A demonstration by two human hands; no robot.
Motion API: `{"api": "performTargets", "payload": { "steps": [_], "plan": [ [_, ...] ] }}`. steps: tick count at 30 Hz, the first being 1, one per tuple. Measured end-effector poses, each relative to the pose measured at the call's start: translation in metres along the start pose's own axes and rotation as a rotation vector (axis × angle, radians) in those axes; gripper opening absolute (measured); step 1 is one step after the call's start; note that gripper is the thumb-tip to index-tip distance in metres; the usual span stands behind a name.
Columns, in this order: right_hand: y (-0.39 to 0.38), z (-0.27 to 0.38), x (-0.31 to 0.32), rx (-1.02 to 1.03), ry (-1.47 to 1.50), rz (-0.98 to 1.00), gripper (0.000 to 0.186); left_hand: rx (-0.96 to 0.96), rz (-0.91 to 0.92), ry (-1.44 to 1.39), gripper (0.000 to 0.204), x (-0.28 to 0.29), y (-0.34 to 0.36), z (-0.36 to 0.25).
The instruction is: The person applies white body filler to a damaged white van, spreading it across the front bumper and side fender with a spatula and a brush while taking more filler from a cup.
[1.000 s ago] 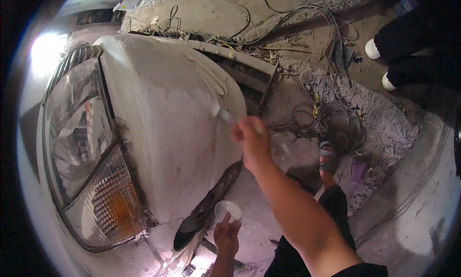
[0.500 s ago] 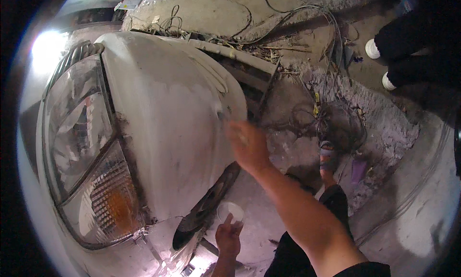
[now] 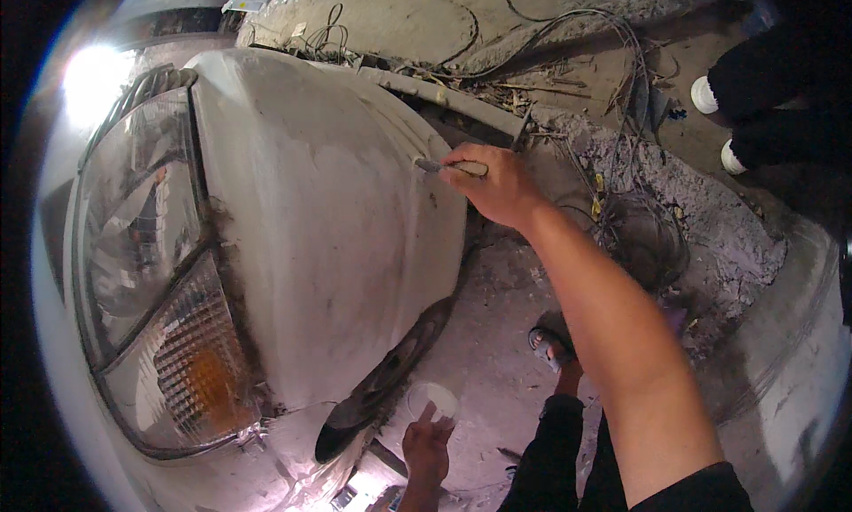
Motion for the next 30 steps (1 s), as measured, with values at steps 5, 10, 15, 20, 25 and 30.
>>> {"api": "performTargets", "payload": {
  "steps": [5, 10, 15, 20, 25, 30],
  "plan": [
    [-0.046, -0.027, -0.025, -0.108, 0.066, -0.006, 0.027, -0.018, -0.004, 0.103, 0.020, 0.002, -0.003, 0.002],
    [-0.056, -0.032, -0.021, -0.081, 0.143, 0.053, 0.024, -0.062, 0.048, 0.195, 0.025, -0.004, -0.003, -0.005],
    [-0.005, -0.011, -0.009, 0.069, 0.034, -0.158, 0.028, -0.305, 0.256, 0.714, 0.026, -0.025, 0.004, -0.017],
    [-0.034, -0.036, -0.027, 0.022, 0.011, -0.085, 0.026, -0.272, 0.206, 0.725, 0.019, -0.016, 0.006, -0.011],
    [-0.027, -0.027, -0.025, -0.073, 0.244, -0.139, 0.026, -0.177, 0.133, 0.460, 0.006, -0.008, 0.012, -0.003],
    [-0.016, -0.054, -0.026, -0.158, 0.105, -0.148, 0.026, -0.199, 0.184, 0.539, 0.005, -0.013, 0.020, 0.003]
  ]
}}
Point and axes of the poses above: each hand's wrist, its own y-axis towards the middle knuckle, its own x-axis out of the back of the hand, z = x × y, the point moved 5 cm from there along y, towards the middle knuckle, and after that the axes turned 13 degrees about -x, right-handed, at the moved point
